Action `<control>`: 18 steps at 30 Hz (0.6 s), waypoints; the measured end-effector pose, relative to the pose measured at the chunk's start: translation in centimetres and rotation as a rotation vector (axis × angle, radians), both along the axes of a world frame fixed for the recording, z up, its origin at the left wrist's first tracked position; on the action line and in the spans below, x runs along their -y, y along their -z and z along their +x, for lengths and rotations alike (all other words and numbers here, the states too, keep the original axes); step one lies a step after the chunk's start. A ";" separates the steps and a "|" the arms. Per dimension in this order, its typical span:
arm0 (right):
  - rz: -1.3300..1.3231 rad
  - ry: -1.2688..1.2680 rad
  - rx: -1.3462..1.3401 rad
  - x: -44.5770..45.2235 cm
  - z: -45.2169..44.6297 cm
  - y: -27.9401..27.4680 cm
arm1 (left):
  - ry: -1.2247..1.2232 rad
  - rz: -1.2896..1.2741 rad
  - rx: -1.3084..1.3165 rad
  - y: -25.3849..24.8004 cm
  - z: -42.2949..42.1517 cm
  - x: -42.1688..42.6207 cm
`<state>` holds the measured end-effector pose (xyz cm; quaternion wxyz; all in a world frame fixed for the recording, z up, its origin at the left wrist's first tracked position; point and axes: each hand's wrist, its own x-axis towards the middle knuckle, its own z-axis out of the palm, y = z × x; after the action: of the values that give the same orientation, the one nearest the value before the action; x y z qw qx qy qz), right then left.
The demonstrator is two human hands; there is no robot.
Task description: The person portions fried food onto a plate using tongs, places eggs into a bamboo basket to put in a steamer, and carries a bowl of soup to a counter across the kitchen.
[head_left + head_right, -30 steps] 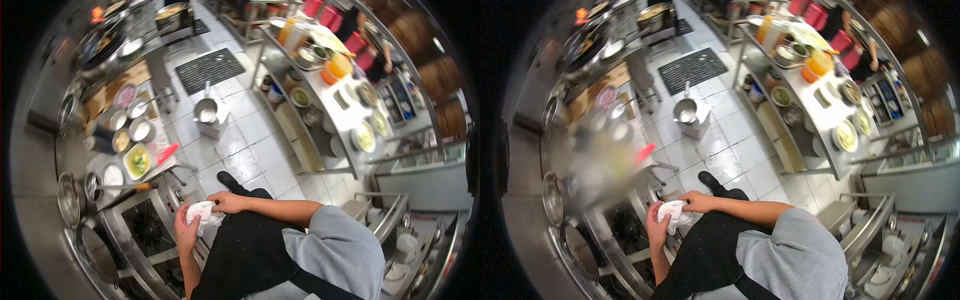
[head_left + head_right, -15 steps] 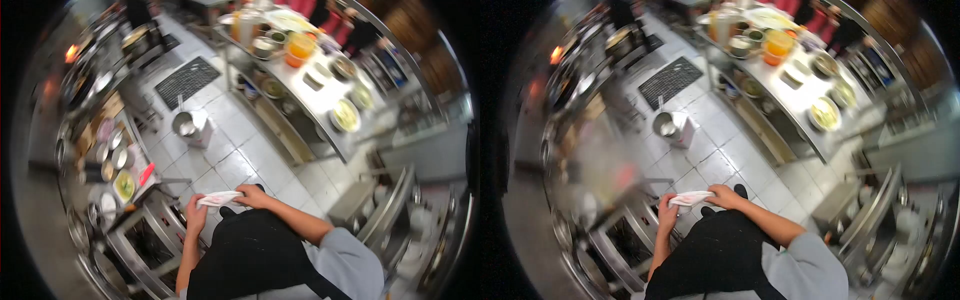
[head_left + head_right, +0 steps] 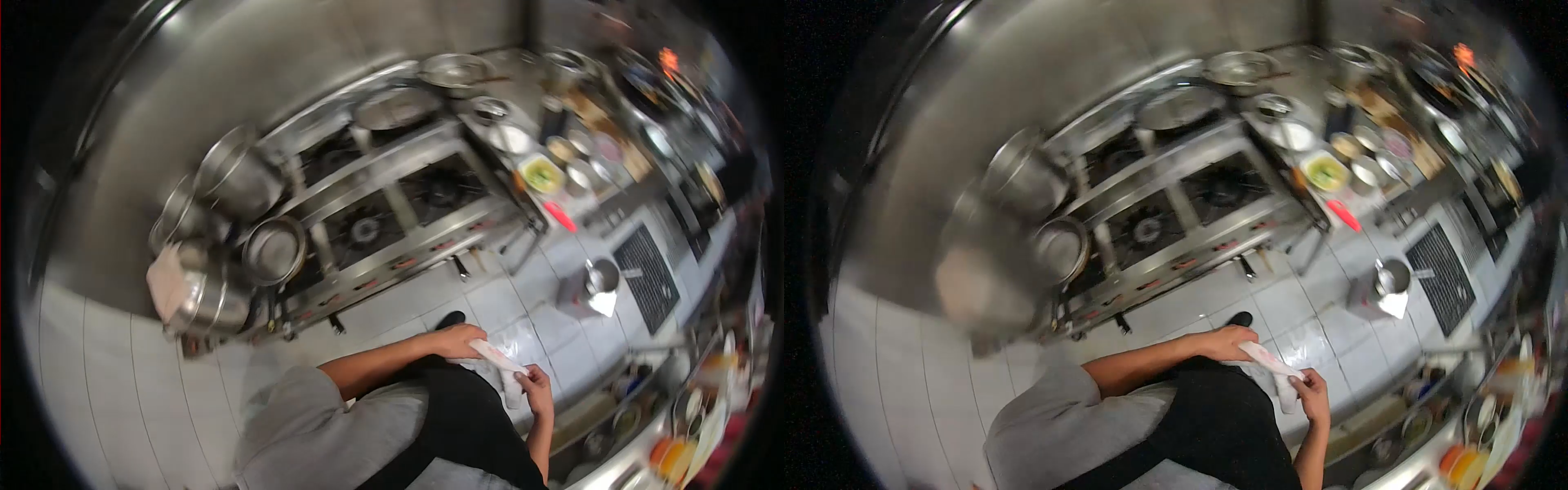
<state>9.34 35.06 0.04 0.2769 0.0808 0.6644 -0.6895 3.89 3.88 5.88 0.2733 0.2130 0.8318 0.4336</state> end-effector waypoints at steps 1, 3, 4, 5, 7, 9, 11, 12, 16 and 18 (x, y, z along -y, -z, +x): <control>0.004 -0.048 -0.009 0.4 -0.9 0.3 | -0.069 0.068 0.048 -0.9 0.9 1.1; 0.035 0.037 -0.002 2.2 -2.5 1.5 | -0.252 0.188 0.047 -2.5 1.9 3.2; 0.057 0.099 0.003 2.7 -3.0 2.7 | -0.322 0.256 0.047 -2.9 2.2 4.1; 0.184 0.050 -0.008 2.2 -3.6 5.7 | -0.411 0.413 0.021 -2.8 2.4 5.5; 0.187 0.033 0.040 2.3 -3.1 7.6 | -0.595 0.444 0.005 -5.0 3.1 9.0; 0.146 0.018 0.075 3.2 -2.6 8.1 | -0.753 0.316 -0.207 -8.0 3.2 14.4; 0.129 -0.052 0.109 4.6 -1.3 8.3 | -0.968 0.252 -0.284 -15.3 4.8 20.2; 0.147 -0.087 0.126 5.7 -0.6 8.7 | -1.078 0.301 -0.296 -16.9 5.4 24.2; 0.294 -0.338 0.122 10.8 1.9 10.8 | -1.494 0.083 -0.747 -29.3 12.7 38.4; 0.456 -0.486 0.059 15.4 3.5 7.6 | -1.736 -0.061 -0.878 -33.7 17.7 45.9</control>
<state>12.79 19.64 -7.57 0.4270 -0.0002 0.7932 -0.4341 21.63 -42.01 39.62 -0.4707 -0.3386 0.7384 0.3444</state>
